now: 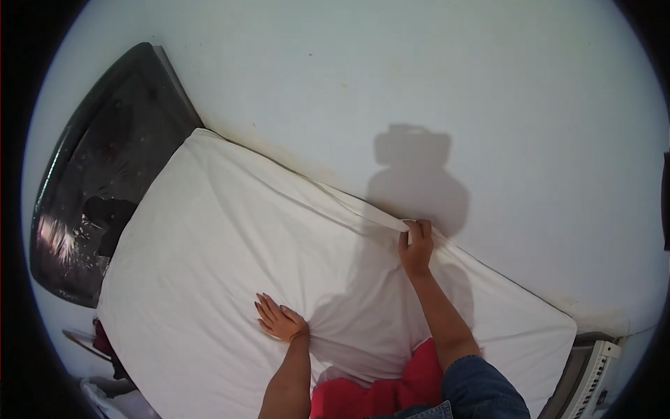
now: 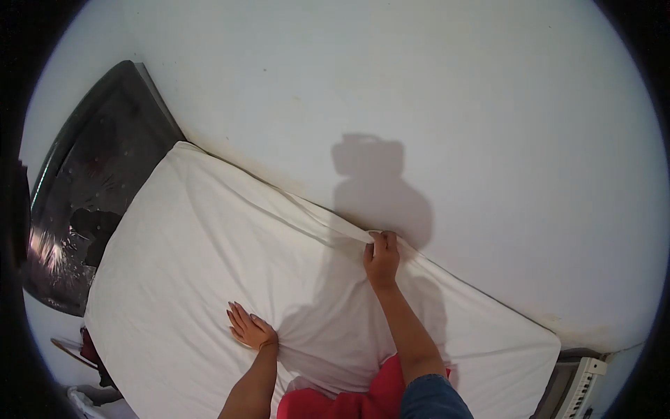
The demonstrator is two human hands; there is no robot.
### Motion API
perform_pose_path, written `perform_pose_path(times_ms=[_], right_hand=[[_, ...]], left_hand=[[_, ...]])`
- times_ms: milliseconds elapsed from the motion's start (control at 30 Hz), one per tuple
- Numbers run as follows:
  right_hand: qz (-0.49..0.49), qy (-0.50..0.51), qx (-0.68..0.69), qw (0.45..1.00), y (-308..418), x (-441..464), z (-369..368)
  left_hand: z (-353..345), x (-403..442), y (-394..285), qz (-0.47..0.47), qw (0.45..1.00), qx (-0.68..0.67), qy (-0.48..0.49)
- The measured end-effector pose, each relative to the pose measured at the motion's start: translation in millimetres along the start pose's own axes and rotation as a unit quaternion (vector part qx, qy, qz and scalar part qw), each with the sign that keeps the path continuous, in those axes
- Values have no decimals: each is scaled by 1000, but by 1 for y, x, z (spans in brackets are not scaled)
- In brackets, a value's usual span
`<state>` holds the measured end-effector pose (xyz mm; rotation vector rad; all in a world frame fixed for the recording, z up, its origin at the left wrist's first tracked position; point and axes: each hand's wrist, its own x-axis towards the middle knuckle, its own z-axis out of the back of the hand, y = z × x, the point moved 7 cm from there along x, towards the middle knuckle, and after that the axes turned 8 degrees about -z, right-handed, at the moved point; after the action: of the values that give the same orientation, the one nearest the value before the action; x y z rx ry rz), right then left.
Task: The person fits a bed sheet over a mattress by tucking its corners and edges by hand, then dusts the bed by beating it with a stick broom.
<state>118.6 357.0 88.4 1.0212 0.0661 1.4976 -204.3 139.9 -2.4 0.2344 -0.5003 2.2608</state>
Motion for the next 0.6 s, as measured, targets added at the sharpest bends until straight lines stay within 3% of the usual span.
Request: perform_pose_path(times_ms=[67, 133, 167, 233, 367, 433, 600], right_hand=[[52, -25, 12, 998, 3, -10, 1], [75, 71, -19, 994, -1, -20, -16], [75, 72, -19, 994, -2, -24, -18], [30, 136, -98, 985, -6, -27, -31], [-42, 182, -86, 979, 12, -12, -22], [-112, 265, -46, 957, 9, -12, -26], [-77, 313, -144, 935, -32, -38, -58]], left_hand=[[-1, 0, 1, -1, 1000, 3, -2], [-4, -1, 2, -3, 1000, 3, -3], [-4, -1, 3, -4, 1000, 3, -5], [-4, -3, 3, -3, 1000, 2, -4], [-3, -1, 2, 4, 1000, -1, 1], [-5, -1, 3, 2, 1000, 3, 0], [-3, 0, 0, -4, 1000, 2, -6]])
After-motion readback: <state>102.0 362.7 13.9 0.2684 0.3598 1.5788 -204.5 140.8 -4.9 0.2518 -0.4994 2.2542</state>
